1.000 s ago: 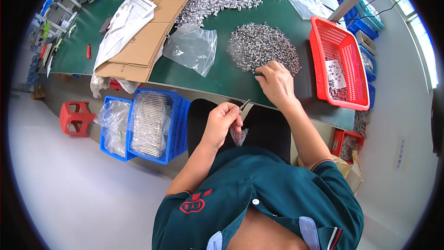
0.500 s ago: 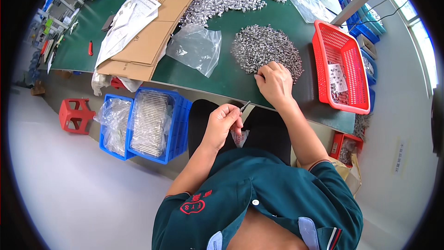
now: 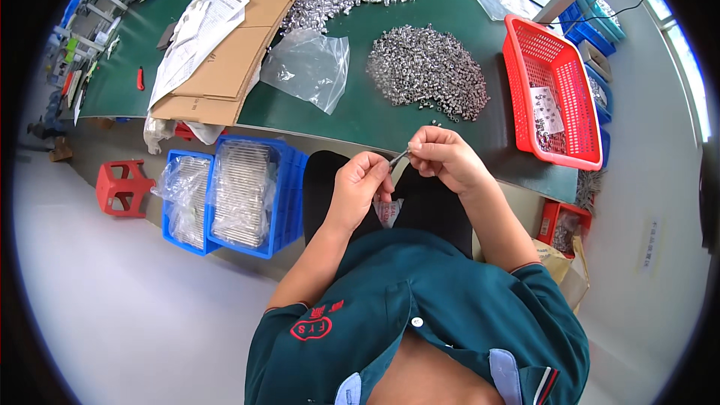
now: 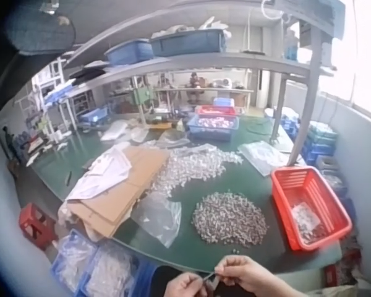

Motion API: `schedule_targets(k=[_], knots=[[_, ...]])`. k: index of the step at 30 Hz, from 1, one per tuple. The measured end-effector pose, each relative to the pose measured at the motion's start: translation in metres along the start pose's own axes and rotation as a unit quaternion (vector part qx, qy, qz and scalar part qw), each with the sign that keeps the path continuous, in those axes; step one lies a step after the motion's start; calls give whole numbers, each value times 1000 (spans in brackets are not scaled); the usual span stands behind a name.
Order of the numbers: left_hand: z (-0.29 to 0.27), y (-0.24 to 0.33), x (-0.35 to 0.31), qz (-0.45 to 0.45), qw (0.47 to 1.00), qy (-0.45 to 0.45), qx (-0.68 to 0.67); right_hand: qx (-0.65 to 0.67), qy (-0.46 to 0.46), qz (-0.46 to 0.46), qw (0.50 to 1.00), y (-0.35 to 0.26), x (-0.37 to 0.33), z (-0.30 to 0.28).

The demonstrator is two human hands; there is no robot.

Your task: Sorting small metal hardware components and placing them into a plastic bag.

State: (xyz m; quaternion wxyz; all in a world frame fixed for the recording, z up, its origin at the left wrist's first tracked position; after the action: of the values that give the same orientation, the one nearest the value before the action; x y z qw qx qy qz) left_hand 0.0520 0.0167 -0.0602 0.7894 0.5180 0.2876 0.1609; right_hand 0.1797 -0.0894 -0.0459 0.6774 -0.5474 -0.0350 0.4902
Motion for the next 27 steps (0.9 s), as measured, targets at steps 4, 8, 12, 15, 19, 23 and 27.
schedule_targets(k=[4,8,12,15,19,23,27], knots=[[0,3,-2,25,998,8,55,34,-18,31,999,3,-2,0],[2,10,-6,47,994,17,94,65,-31,48,996,6,-6,1],[4,15,-9,78,989,16,125,82,-41,56,994,7,-10,0],[7,20,-11,110,982,14,150,97,-46,68,992,10,-12,0],[11,27,-14,144,976,19,164,129,-68,70,987,11,-16,3],[10,23,-14,153,974,17,166,105,-36,72,991,11,-22,7],[7,8,-9,62,995,7,76,17,55,-91,994,8,-24,7]])
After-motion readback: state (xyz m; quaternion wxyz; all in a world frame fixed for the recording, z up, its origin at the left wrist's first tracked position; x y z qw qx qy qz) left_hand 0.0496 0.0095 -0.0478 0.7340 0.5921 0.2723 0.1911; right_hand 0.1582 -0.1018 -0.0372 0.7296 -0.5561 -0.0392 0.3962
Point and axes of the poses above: each hand's wrist, its own x-axis towards the middle knuckle, its own z-axis out of the palm, y = z × x, the point moved 5 cm from there along x, towards the middle knuckle, and after that the axes turned 13 degrees about y, right-handed, at the moved point
